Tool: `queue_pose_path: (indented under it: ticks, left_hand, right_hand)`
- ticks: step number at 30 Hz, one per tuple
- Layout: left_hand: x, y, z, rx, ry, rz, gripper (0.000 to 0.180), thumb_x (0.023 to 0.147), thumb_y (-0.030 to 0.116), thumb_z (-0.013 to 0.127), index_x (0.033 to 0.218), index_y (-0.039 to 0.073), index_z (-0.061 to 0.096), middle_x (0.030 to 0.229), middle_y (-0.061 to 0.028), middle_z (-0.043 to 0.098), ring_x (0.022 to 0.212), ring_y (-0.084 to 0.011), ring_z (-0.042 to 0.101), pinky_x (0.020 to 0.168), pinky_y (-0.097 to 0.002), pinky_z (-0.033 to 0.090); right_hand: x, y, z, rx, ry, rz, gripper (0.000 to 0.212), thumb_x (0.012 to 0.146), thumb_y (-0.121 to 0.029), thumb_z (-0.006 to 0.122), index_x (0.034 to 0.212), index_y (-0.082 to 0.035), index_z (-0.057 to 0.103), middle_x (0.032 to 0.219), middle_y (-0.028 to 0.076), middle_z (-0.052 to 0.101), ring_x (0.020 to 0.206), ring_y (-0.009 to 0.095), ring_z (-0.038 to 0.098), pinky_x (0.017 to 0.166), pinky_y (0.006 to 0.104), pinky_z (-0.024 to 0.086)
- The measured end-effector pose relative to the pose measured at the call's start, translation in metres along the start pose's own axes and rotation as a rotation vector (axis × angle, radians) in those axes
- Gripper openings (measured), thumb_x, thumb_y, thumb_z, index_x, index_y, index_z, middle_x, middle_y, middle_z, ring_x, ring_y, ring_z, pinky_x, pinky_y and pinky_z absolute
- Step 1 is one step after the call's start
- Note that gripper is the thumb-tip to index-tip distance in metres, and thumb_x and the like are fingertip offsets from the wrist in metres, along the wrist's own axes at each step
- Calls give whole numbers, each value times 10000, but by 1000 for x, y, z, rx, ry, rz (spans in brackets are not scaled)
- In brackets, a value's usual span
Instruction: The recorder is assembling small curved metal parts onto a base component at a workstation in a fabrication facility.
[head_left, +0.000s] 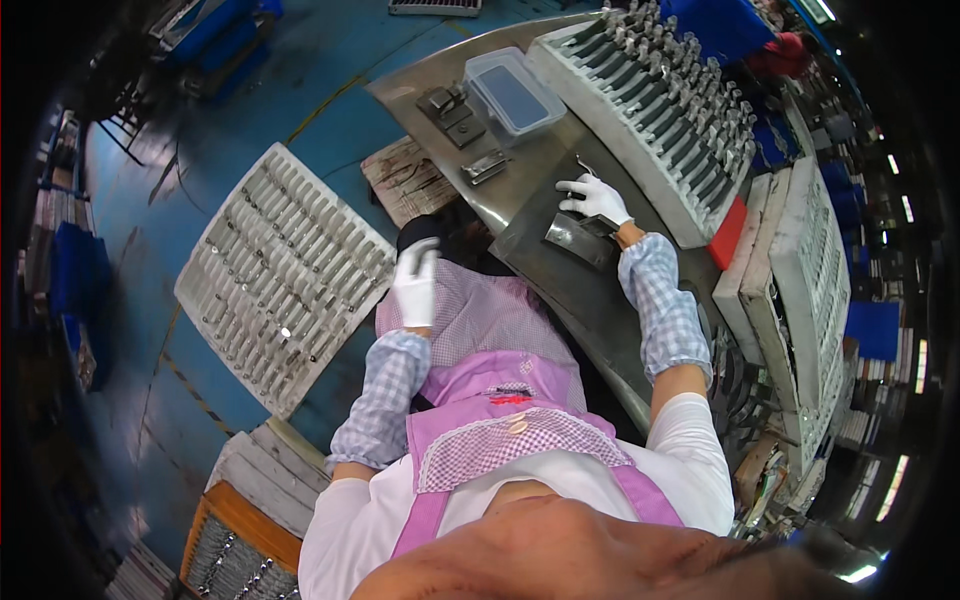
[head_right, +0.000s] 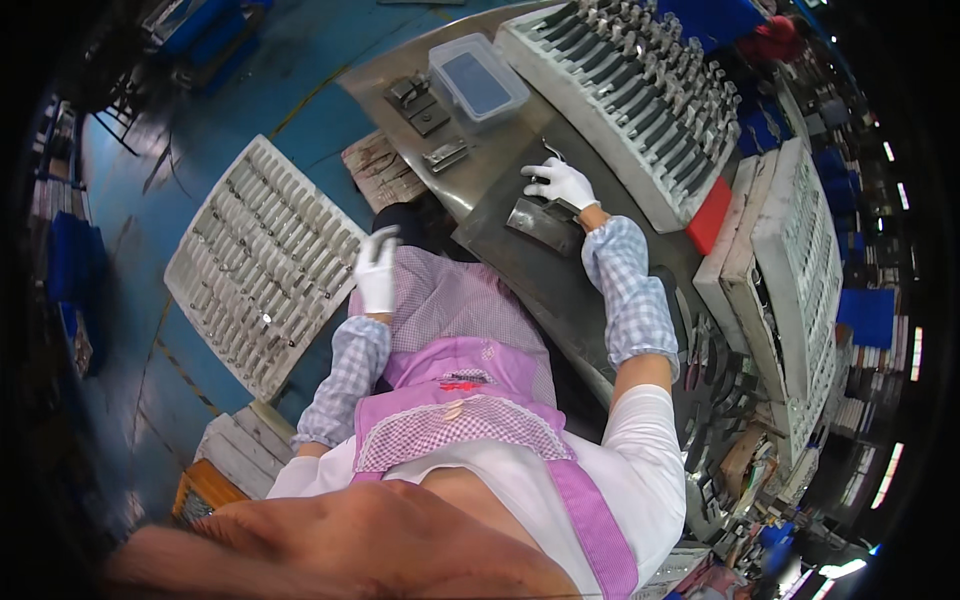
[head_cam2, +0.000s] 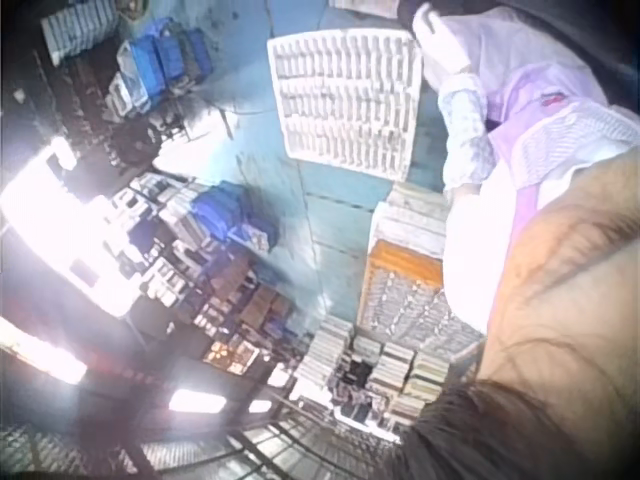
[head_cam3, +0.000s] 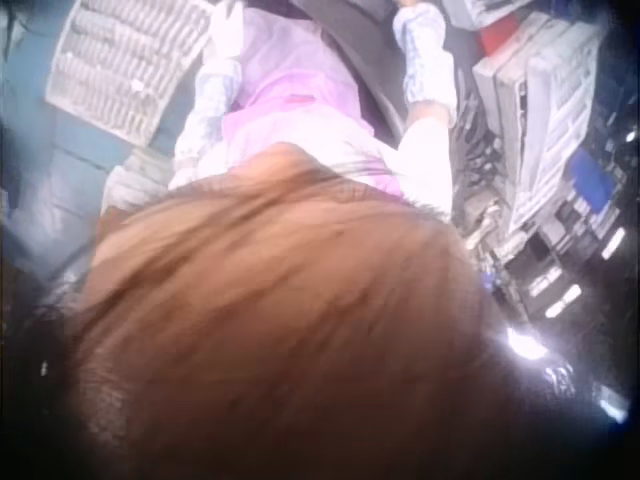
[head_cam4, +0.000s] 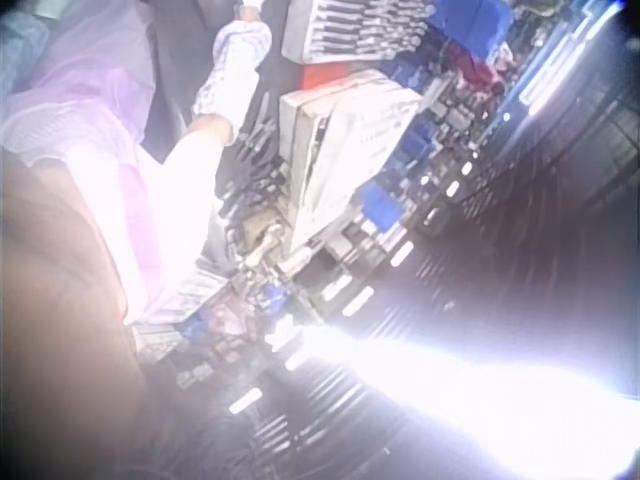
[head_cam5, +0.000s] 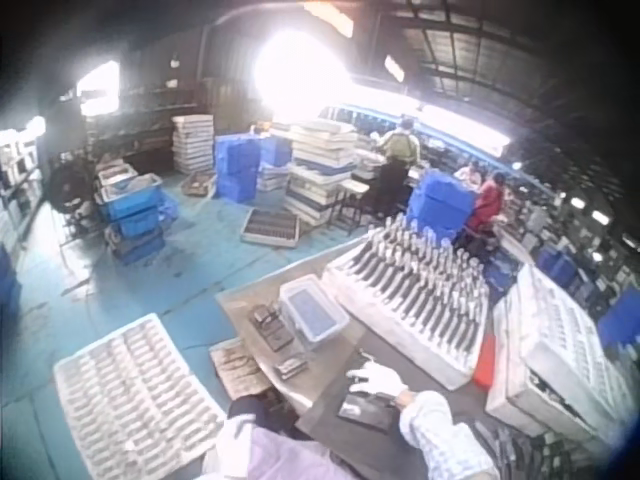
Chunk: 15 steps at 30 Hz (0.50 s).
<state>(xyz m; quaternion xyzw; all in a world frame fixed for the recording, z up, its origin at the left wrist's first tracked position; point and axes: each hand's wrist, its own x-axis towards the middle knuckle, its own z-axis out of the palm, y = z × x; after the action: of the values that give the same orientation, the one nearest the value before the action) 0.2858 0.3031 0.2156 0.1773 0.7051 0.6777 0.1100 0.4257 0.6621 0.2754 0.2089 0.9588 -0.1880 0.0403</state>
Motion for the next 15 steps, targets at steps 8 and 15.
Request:
queue_pose_path:
  ticks: [8,15]
  left_hand:
    - [-15,64,82,-285,-513,-398,410,1057,329,522,1289,7,622,1058,-98,718,839,-139,659,743,-232,523]
    - [4,84,85,-560,-795,-752,488,1046,457,462,1180,13,614,927,-82,692,645,-92,571,565,-204,418]
  right_hand:
    - [-31,-38,-65,630,691,102,162,890,-63,708,1031,0,759,991,88,730,846,141,685,755,267,546]
    - [-134,-153,-30,1146,548,186,150,890,-42,692,1022,3,747,1004,64,739,940,140,680,856,261,515]
